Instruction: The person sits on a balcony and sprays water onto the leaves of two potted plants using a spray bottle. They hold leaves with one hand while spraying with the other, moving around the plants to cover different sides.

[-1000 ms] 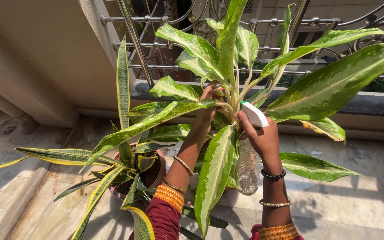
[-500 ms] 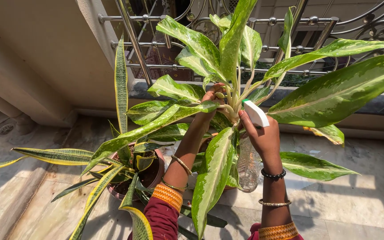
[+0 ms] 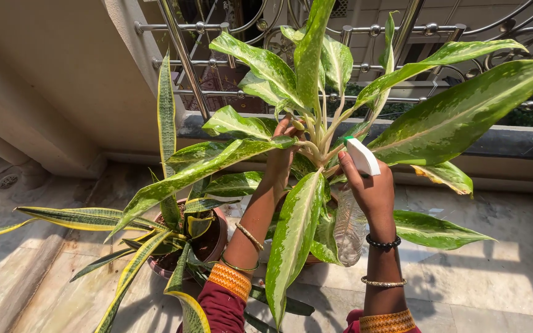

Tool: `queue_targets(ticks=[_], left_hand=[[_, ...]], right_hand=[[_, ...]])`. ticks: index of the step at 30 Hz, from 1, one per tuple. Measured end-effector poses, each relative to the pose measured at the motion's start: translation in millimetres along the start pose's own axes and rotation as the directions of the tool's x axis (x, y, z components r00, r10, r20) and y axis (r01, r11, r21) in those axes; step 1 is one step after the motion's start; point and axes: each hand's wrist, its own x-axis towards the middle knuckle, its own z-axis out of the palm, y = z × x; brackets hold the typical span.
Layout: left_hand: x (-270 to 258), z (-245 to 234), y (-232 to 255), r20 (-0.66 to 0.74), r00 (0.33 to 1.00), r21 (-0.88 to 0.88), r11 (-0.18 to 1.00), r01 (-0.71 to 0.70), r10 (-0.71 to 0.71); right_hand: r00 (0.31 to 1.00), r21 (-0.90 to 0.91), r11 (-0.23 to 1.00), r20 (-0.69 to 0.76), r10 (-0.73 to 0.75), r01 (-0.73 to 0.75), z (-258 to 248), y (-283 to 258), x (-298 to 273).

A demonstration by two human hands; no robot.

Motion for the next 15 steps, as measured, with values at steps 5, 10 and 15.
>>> queue_targets(ticks=[5, 10, 15], left_hand=[[-38, 16, 35, -0.207, 0.97, -0.261, 0.963, 0.073, -0.13], [-50, 20, 52, -0.174, 0.962, -0.367, 0.921, 0.134, -0.209], [-63, 34, 59, -0.162, 0.958, -0.274, 0.943, 0.186, -0.236]], right_hand=[[0.998, -0.052, 0.997, -0.013, 0.058, -0.059, -5, 5, 1], [0.996, -0.061, 0.995, 0.015, 0.085, -0.084, -6, 11, 1], [0.995, -0.026, 0.995, -0.004, 0.095, -0.095, -4, 24, 1]])
